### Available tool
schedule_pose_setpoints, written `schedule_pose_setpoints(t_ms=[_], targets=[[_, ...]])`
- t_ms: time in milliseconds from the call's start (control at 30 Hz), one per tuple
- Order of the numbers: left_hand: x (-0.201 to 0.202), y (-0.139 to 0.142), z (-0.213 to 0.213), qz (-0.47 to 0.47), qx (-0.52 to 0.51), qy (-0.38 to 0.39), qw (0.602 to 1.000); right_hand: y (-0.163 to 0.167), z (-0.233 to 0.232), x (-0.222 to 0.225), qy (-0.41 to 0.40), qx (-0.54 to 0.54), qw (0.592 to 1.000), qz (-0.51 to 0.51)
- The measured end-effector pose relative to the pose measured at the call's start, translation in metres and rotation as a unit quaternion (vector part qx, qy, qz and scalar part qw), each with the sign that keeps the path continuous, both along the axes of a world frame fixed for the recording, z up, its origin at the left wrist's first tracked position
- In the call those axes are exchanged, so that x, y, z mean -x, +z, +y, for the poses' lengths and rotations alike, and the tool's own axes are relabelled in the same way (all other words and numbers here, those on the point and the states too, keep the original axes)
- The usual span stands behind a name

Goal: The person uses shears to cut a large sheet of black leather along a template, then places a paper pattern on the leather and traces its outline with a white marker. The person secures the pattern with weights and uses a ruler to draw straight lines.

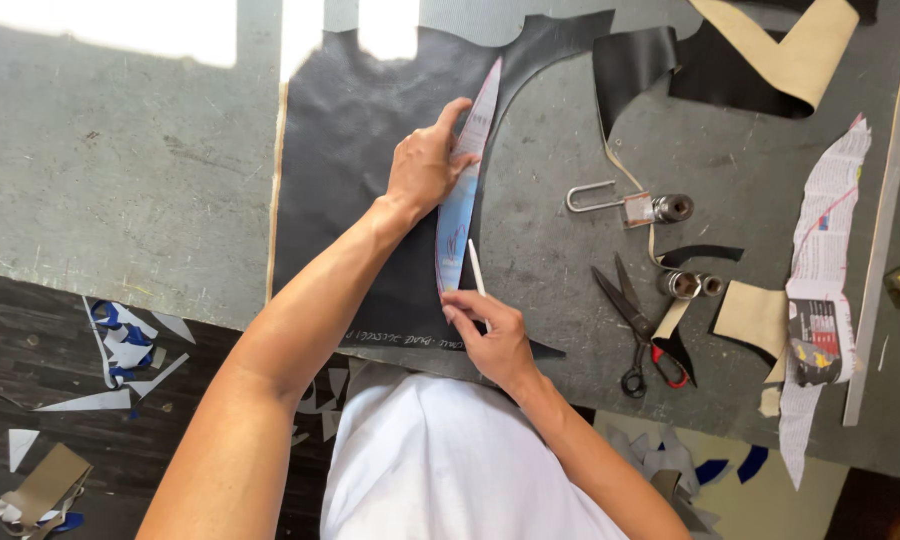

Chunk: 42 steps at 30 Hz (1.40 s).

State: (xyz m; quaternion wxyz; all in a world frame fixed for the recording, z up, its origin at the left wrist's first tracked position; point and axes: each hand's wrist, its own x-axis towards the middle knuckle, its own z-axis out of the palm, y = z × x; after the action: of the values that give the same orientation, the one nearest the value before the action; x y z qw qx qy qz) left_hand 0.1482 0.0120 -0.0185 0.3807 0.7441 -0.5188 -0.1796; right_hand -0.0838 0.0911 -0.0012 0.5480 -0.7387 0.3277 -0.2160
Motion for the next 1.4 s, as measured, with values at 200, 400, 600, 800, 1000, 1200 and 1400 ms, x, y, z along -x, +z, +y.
schedule_pose_setpoints(t_ms=[200,400,600,800,1000,1200,1400], targets=[[-0.002,-0.009,0.026,-0.13,0.073,0.006,0.989,-0.01,0.01,-0.01,-0.024,-0.021,1.0,0.004],[0.01,-0.026,0.083,-0.196,0.053,-0.127,0.971,-0.014,0.015,-0.006,-0.039,-0.052,0.998,0.014],[0.004,-0.022,0.094,-0.17,-0.019,-0.185,0.968,-0.017,0.015,0.003,-0.036,-0.057,0.998,0.015],[0.0,-0.014,0.094,-0.157,-0.108,-0.241,0.952,-0.019,0.013,0.04,-0.13,-0.119,0.982,0.069],[0.004,-0.019,0.095,-0.172,-0.107,-0.242,0.949,-0.023,0.001,0.057,-0.189,-0.096,0.975,0.072],[0.005,-0.021,0.096,-0.168,-0.105,-0.244,0.949,-0.022,0.002,0.047,-0.177,-0.086,0.978,0.074],[0.003,-0.022,0.096,-0.166,-0.102,-0.24,0.951,-0.019,0.0,0.039,-0.182,-0.087,0.976,0.075]])
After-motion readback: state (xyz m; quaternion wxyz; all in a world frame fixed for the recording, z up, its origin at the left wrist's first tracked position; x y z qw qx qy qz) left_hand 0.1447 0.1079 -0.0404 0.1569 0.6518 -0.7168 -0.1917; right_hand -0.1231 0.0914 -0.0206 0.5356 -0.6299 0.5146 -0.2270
